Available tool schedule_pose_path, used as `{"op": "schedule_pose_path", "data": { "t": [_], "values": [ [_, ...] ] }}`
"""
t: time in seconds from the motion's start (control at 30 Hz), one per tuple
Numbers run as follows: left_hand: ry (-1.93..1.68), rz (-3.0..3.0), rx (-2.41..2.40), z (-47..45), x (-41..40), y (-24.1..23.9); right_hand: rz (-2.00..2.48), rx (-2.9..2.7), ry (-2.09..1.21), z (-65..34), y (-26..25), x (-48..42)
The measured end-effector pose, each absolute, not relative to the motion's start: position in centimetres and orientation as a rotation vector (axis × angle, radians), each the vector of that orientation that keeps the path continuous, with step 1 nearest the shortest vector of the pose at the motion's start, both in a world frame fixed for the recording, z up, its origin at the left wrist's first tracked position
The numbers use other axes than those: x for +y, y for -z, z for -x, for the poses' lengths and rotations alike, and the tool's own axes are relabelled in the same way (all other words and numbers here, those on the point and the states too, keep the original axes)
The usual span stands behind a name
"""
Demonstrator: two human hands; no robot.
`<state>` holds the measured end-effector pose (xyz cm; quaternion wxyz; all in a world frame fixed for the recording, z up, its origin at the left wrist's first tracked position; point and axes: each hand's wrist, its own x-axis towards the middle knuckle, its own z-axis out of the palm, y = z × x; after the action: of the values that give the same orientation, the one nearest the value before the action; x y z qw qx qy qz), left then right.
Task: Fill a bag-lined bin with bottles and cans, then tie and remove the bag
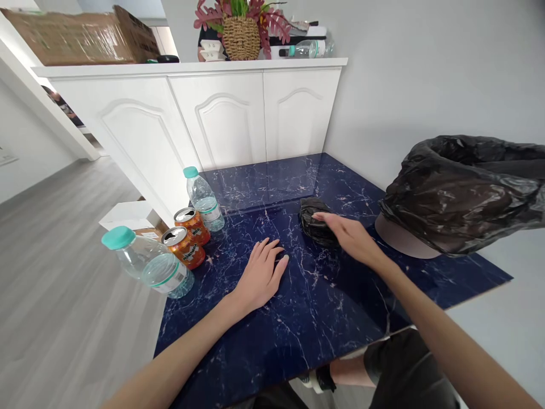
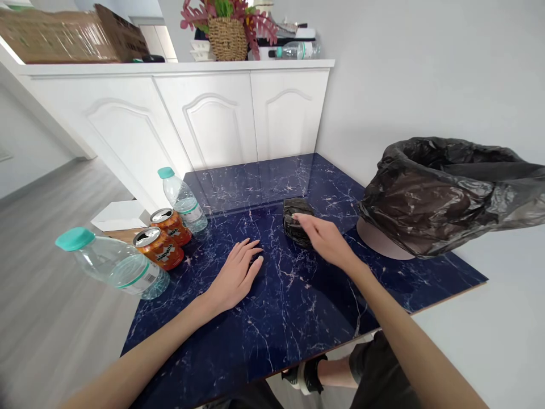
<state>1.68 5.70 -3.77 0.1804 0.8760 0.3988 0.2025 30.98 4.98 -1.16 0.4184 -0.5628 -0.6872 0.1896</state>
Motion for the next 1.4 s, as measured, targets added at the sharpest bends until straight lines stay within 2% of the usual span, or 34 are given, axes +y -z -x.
{"op": "schedule_pose_path", "data": {
  "t": [0.1,0.23,0.37,0.53,0.77,1.0,1.4],
  "values": [
    [-0.579,-2.492,1.111,-1.7,5.7,3.8,1.406,-1.638,-0.586,-33.2,-0.3,5.5],
    [-0.553,-2.505,1.116,-1.8,5.6,3.7,1.515,-1.965,-0.456,-35.9,-0.3,7.6],
    [-0.543,-2.518,1.123,-1.9,5.5,3.7,1.53,-2.355,-0.382,-37.1,1.4,9.6],
    [-0.502,-2.529,1.128,-1.9,5.4,3.6,1.622,-2.494,-0.334,-35.7,4.4,10.1],
    [-0.467,-2.536,1.114,-1.7,5.4,3.7,1.876,-2.277,-0.124,-33.1,7.3,10.2],
    [-0.479,-2.564,1.119,-1.8,5.4,3.8,2.185,-1.948,-0.096,-32.0,8.1,12.7],
    [-0.471,-2.578,1.121,-1.7,5.4,3.6,2.429,-1.313,-0.036,-38.1,9.0,17.9]
  ]
}}
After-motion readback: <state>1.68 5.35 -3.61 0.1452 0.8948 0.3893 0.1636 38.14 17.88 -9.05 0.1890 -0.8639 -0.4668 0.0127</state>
